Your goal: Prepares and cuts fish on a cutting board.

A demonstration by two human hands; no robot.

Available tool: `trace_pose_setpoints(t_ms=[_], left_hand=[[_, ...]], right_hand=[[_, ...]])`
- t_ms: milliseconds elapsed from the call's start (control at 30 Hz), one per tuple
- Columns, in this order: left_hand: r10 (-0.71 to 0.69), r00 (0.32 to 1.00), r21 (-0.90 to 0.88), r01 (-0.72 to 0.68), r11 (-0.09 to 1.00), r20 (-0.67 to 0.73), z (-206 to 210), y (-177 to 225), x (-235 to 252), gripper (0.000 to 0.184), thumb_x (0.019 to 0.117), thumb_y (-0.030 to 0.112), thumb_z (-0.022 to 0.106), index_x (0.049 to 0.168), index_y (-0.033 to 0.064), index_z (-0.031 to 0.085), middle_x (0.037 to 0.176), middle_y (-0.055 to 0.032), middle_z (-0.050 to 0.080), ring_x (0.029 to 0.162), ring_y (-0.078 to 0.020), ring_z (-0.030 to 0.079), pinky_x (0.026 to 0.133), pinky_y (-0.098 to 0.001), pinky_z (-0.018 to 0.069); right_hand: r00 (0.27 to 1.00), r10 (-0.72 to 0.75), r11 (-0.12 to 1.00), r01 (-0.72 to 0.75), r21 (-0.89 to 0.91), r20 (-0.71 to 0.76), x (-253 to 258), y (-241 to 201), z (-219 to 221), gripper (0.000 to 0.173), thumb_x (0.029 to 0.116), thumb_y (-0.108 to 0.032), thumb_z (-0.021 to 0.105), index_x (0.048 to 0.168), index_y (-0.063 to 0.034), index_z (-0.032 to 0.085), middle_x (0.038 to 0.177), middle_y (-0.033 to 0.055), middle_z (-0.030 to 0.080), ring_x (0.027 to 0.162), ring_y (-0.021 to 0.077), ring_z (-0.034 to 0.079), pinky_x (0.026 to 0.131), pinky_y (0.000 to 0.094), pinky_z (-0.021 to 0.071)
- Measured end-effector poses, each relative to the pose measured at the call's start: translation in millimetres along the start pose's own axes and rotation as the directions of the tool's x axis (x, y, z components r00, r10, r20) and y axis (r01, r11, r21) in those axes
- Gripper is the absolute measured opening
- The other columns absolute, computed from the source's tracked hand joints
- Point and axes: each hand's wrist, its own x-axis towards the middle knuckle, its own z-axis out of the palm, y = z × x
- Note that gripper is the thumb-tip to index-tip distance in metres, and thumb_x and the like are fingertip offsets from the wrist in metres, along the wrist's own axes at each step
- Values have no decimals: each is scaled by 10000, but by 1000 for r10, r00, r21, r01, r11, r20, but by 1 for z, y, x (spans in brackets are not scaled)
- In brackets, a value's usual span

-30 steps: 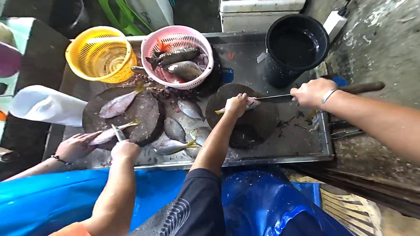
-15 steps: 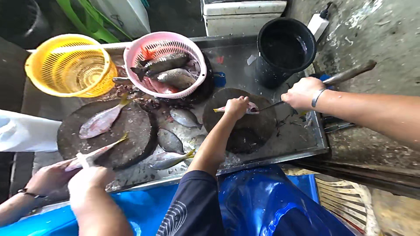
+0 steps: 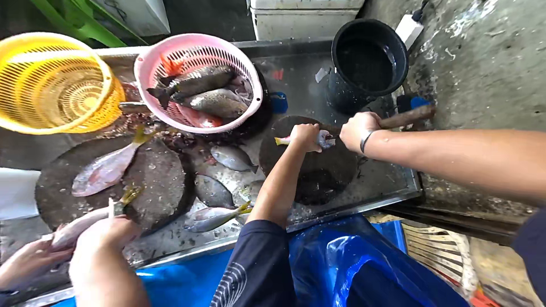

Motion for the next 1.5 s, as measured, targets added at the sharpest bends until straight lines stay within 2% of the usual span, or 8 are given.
trace_pose_setpoints(t_ms=[167,300,367,433,833,1067,1267,1500], left_hand=[[-59,995,-37,56,998,-85,15,10,-17,678,770,477,850,1296,126,605,1228,-166,680,1064,-410,686,807,-649,558],[-95,989,-64,88,994,-116,18,17,-32,598,771,346,852,1273,125,615,1167,-185,695,1028,-428,689,788,-653,553],[-128,987,-71,121,990,-99,13,23,-40,575,761,302,847,1265,135,624,1096,-193,710,1002,-432,691,772,-653,546],[-183,981,-94,176,980,-64,16,34,-52,541,766,292,830,1245,136,631,1067,-191,718,991,-428,696,762,-653,548],[-261,946,-7,268,963,192,12,21,-93,625,658,464,910,1194,211,713,1150,-139,729,1069,-398,689,823,-709,533],[-258,925,161,220,962,280,2,22,-103,641,613,404,941,1177,192,721,1130,-143,729,1066,-402,684,818,-713,529],[-314,863,489,91,868,397,-36,-1,-139,511,699,319,908,1170,223,737,1112,-128,723,1038,-383,681,797,-661,541],[126,956,483,-244,841,264,-23,69,-78,458,740,200,895,1171,282,762,1231,-34,705,1265,-317,574,1107,-606,394]], right_hand=[[996,10,936,-40,350,88,22,50,47,363,1086,-261,480,1137,31,690,1150,274,685,1097,459,664,865,688,517],[975,38,683,-187,706,221,38,60,110,528,1111,-441,407,1009,21,641,805,168,597,659,278,598,592,462,513],[992,85,735,-123,667,89,26,47,111,434,1102,-351,452,1201,22,652,1113,268,689,1032,434,686,857,638,543],[994,111,783,-84,616,-5,16,33,117,403,1100,-289,447,1370,-15,565,1232,284,669,1157,492,649,903,682,525],[999,-41,842,21,539,25,-26,84,131,370,1078,-352,499,1214,-61,683,1146,238,705,1101,449,677,872,681,524],[985,-148,717,171,676,-91,13,20,141,377,1083,-371,485,1264,-90,660,1200,221,698,1156,430,664,911,672,519],[987,160,340,-31,940,-26,51,84,230,433,1097,-317,479,1324,34,596,1267,335,635,1203,507,616,991,711,466],[953,297,-239,14,971,59,16,48,294,433,1102,-413,465,1331,-47,500,841,206,621,573,294,622,578,490,570]])
